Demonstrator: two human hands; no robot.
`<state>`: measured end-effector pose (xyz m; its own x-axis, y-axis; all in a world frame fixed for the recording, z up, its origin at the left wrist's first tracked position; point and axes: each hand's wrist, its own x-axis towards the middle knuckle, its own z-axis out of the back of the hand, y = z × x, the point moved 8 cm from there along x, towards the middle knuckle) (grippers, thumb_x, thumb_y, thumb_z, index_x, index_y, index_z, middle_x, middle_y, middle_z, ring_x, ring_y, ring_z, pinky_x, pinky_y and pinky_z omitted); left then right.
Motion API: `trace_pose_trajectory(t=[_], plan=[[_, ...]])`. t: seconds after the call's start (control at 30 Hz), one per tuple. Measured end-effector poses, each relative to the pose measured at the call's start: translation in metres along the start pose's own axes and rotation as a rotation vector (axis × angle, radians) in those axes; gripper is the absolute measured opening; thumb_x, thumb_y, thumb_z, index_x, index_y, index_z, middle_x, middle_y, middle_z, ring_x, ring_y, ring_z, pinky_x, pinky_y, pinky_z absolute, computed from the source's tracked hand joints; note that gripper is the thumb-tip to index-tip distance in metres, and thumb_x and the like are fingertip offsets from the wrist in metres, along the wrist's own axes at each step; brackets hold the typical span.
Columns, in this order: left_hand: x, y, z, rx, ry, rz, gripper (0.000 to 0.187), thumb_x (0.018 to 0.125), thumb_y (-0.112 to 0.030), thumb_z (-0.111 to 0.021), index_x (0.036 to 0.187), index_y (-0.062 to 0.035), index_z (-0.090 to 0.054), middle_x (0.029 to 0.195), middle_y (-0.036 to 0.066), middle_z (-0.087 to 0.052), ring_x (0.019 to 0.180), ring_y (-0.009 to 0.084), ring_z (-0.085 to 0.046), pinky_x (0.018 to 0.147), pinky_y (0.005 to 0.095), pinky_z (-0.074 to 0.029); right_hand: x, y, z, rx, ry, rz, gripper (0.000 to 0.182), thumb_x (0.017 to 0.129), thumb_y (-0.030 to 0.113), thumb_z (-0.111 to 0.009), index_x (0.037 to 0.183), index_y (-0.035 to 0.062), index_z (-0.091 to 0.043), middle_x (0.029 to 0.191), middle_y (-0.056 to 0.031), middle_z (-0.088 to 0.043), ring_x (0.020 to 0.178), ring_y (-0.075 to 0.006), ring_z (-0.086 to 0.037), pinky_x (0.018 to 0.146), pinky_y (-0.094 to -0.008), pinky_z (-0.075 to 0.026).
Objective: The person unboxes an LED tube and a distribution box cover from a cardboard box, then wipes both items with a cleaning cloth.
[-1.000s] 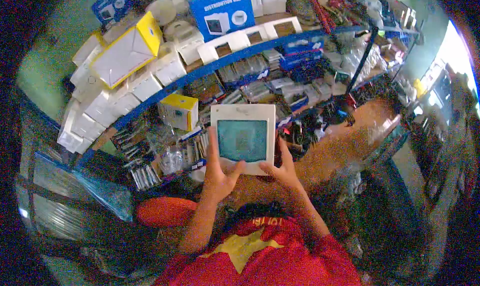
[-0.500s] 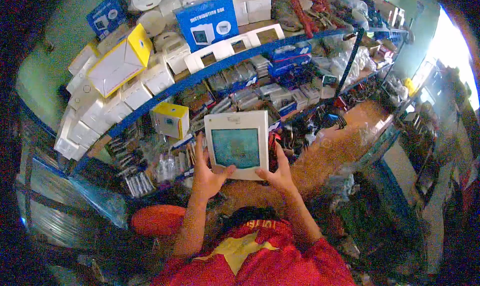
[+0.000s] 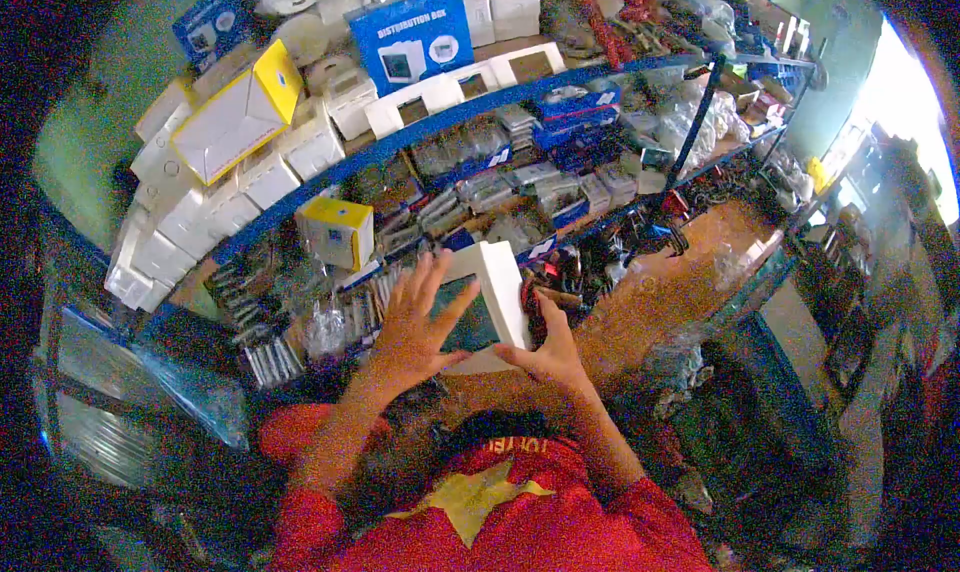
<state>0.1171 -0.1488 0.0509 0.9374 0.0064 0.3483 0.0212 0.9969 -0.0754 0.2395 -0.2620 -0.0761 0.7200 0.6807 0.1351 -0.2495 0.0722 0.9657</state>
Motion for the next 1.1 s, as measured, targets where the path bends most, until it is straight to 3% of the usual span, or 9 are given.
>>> trace_pose_trajectory(t=[0.13, 0.33, 0.43, 0.47, 0.6, 0.67, 0.87, 0.97, 1.1], plan=[[-0.006, -0.009, -0.012, 0.012, 0.063, -0.099, 0.087, 0.059, -0.028, -0.079, 0.135, -0.0184, -0.036, 0.147, 0.019, -0.023, 0.133, 0.0406, -0.025, 0.105, 0.0605, -0.021, -0.010, 0.010, -0.009, 0.140, 0.065, -0.173, 0.099, 0.058, 0.038, -0.084, 0.133, -0.0058, -0.035, 0.126, -0.0206, -0.049, 0.118, -0.0280, -0.047, 0.102, -0.0362, -0.034], [-0.014, -0.018, -0.017, 0.087, -0.128, -0.268, 0.065, 0.071, -0.031, -0.070, 0.127, -0.0177, -0.040, 0.141, 0.016, -0.032, 0.128, 0.0385, -0.035, 0.103, 0.0610, -0.025, -0.013, -0.008, -0.009, 0.257, 0.068, -0.193, 0.094, 0.065, 0.033, -0.080, 0.135, -0.0074, -0.033, 0.128, -0.0213, -0.049, 0.120, -0.0276, -0.046, 0.102, -0.0358, -0.034], [-0.013, -0.004, -0.002, 0.064, -0.189, -0.212, 0.063, 0.078, -0.037, -0.065, 0.130, -0.0186, -0.036, 0.141, 0.016, -0.034, 0.127, 0.0380, -0.035, 0.103, 0.0608, -0.025, -0.011, -0.022, -0.004, 0.265, 0.036, -0.245, 0.088, 0.068, 0.031, -0.078, 0.134, -0.0079, -0.034, 0.128, -0.0206, -0.050, 0.119, -0.0267, -0.047, 0.102, -0.0353, -0.034], [-0.012, 0.003, 0.000, 0.078, -0.208, -0.195, 0.063, 0.082, -0.047, -0.060, 0.132, -0.0182, -0.033, 0.140, 0.018, -0.034, 0.127, 0.0391, -0.036, 0.102, 0.0613, -0.025, -0.012, -0.019, -0.004, 0.255, 0.038, -0.255, 0.086, 0.069, 0.031, -0.078, 0.133, -0.0080, -0.036, 0.128, -0.0205, -0.050, 0.119, -0.0265, -0.047, 0.102, -0.0353, -0.034], [-0.014, 0.015, 0.000, 0.068, -0.299, -0.160, 0.071, 0.079, -0.059, -0.056, 0.133, -0.0170, -0.034, 0.142, 0.020, -0.032, 0.131, 0.0413, -0.030, 0.103, 0.0615, -0.021, -0.021, 0.006, -0.011, 0.469, 0.108, -0.310, 0.082, 0.070, 0.030, -0.077, 0.131, -0.0082, -0.038, 0.126, -0.0199, -0.051, 0.118, -0.0261, -0.048, 0.101, -0.0353, -0.035], [-0.017, 0.015, -0.001, 0.102, -0.347, -0.180, 0.072, 0.080, -0.060, -0.054, 0.133, -0.0163, -0.035, 0.142, 0.020, -0.031, 0.131, 0.0416, -0.029, 0.103, 0.0610, -0.022, -0.019, -0.009, -0.012, 0.378, 0.090, -0.261, 0.082, 0.070, 0.029, -0.077, 0.131, -0.0081, -0.037, 0.125, -0.0198, -0.052, 0.118, -0.0261, -0.048, 0.101, -0.0349, -0.035], [-0.007, 0.022, -0.017, -0.016, 0.025, -0.076, 0.093, 0.065, -0.066, -0.065, 0.137, -0.0159, -0.034, 0.147, 0.018, -0.024, 0.134, 0.0431, -0.023, 0.104, 0.0607, -0.021, -0.026, -0.007, -0.011, 0.335, 0.074, -0.186, 0.081, 0.070, 0.030, -0.078, 0.131, -0.0075, -0.039, 0.125, -0.0194, -0.052, 0.118, -0.0266, -0.048, 0.102, -0.0341, -0.034], [-0.005, 0.020, -0.015, -0.099, 0.090, -0.039, 0.102, 0.059, -0.066, -0.070, 0.139, -0.0164, -0.033, 0.148, 0.018, -0.021, 0.134, 0.0434, -0.021, 0.106, 0.0584, -0.020, -0.029, -0.024, -0.019, 0.357, 0.059, -0.194, 0.085, 0.067, 0.031, -0.080, 0.131, -0.0064, -0.039, 0.125, -0.0187, -0.052, 0.118, -0.0261, -0.048, 0.101, -0.0344, -0.034], [-0.009, 0.030, -0.025, -0.096, 0.099, -0.019, 0.102, 0.060, -0.066, -0.070, 0.140, -0.0144, -0.032, 0.146, 0.019, -0.022, 0.131, 0.0431, -0.027, 0.107, 0.0529, -0.024, -0.034, 0.004, -0.013, 0.336, 0.045, -0.223, 0.089, 0.063, 0.031, -0.082, 0.132, -0.0044, -0.039, 0.123, -0.0167, -0.052, 0.117, -0.0244, -0.048, 0.100, -0.0343, -0.035]])
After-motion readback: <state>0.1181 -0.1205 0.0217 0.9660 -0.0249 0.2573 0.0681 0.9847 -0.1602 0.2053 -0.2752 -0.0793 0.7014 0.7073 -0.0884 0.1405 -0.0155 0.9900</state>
